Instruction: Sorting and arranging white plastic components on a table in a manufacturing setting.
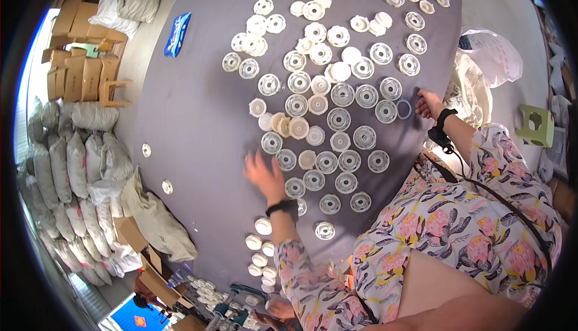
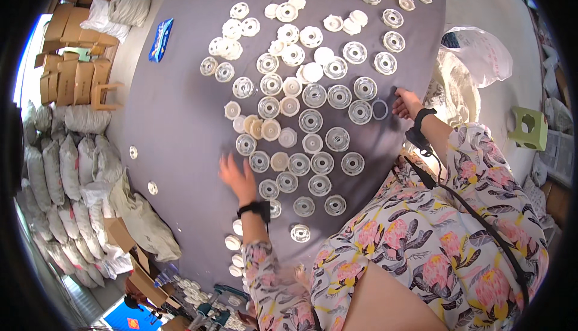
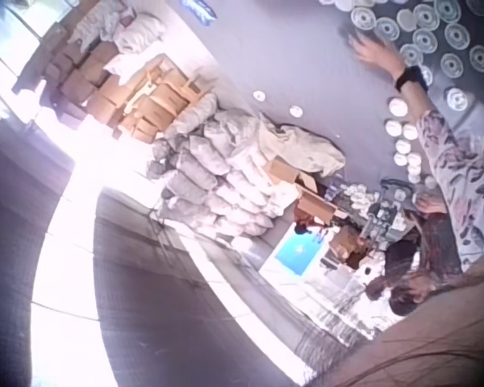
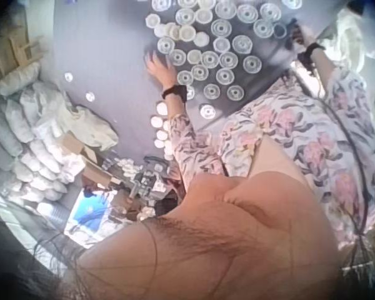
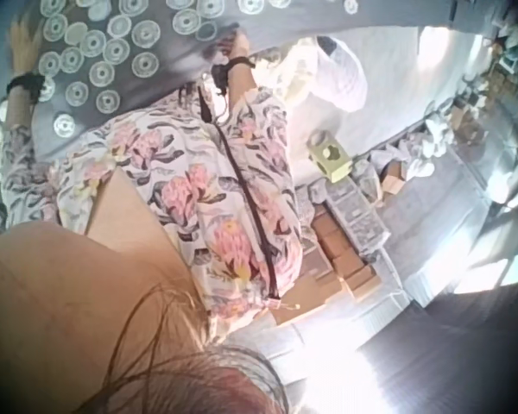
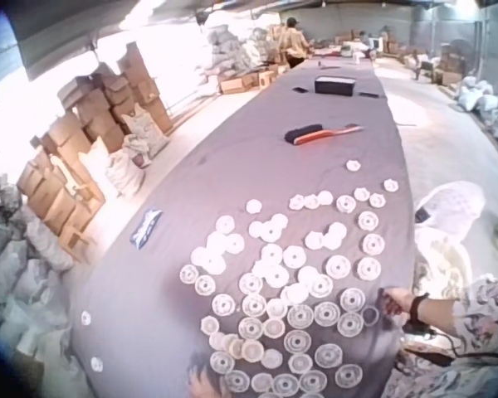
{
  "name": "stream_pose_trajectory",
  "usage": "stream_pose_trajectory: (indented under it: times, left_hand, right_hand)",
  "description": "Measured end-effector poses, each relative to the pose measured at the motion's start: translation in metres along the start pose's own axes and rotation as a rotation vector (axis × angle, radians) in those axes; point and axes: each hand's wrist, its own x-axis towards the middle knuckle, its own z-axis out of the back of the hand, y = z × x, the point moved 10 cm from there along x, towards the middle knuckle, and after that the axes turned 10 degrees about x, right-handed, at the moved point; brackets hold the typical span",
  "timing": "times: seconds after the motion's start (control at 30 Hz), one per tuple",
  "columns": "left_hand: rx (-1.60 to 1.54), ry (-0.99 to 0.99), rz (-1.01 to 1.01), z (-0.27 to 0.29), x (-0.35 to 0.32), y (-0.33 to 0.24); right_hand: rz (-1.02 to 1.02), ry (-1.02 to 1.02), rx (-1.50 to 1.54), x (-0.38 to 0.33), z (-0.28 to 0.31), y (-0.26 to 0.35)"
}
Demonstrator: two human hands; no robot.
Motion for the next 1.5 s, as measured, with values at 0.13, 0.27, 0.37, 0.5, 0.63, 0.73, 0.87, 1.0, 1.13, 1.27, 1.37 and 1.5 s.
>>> stream_pose_trajectory:
  times: [0.13,0.27,0.37,0.5,0.63,0.73,0.87,1.0,1.13,1.27,1.37,1.5]
  left_hand:
    - [-0.211,0.039,-0.138,-0.029,0.112,-0.089]
    - [-0.042,0.114,-0.014,-0.057,0.159,-0.081]
    - [-0.104,0.144,0.040,-0.065,0.165,-0.062]
    - [-0.833,0.022,0.497,-0.044,0.112,0.014]
    - [-1.068,-0.018,0.816,-0.018,-0.003,0.096]
    - [-1.012,0.052,0.918,-0.019,-0.087,0.122]
    - [-0.906,0.225,1.000,-0.030,-0.147,0.094]
    - [-0.925,0.283,0.819,-0.044,-0.139,0.064]
    - [-0.780,0.269,0.769,-0.044,-0.127,0.050]
    - [-0.734,0.261,0.731,-0.039,-0.129,0.051]
    - [-0.807,0.198,0.743,-0.030,-0.129,0.052]
    - [-1.135,0.085,0.957,-0.021,-0.133,0.052]
  right_hand:
    - [0.007,-0.010,0.004,-0.010,0.006,-0.002]
    - [-0.018,0.008,-0.026,-0.010,-0.006,-0.003]
    - [-0.022,-0.002,-0.019,-0.006,-0.004,-0.005]
    - [-0.002,0.015,-0.024,-0.001,-0.002,-0.005]
    - [0.025,0.018,-0.030,0.001,-0.006,0.001]
    - [0.042,0.011,-0.007,0.003,-0.002,0.001]
    - [0.065,0.022,-0.002,0.013,-0.003,0.004]
    - [0.070,0.003,-0.024,0.014,-0.003,0.006]
    - [0.088,0.013,-0.011,0.018,-0.003,0.006]
    - [0.071,0.003,-0.019,0.018,-0.002,0.005]
    - [0.065,0.012,-0.038,0.023,-0.002,0.005]
    - [0.065,-0.012,-0.038,0.015,0.003,0.003]
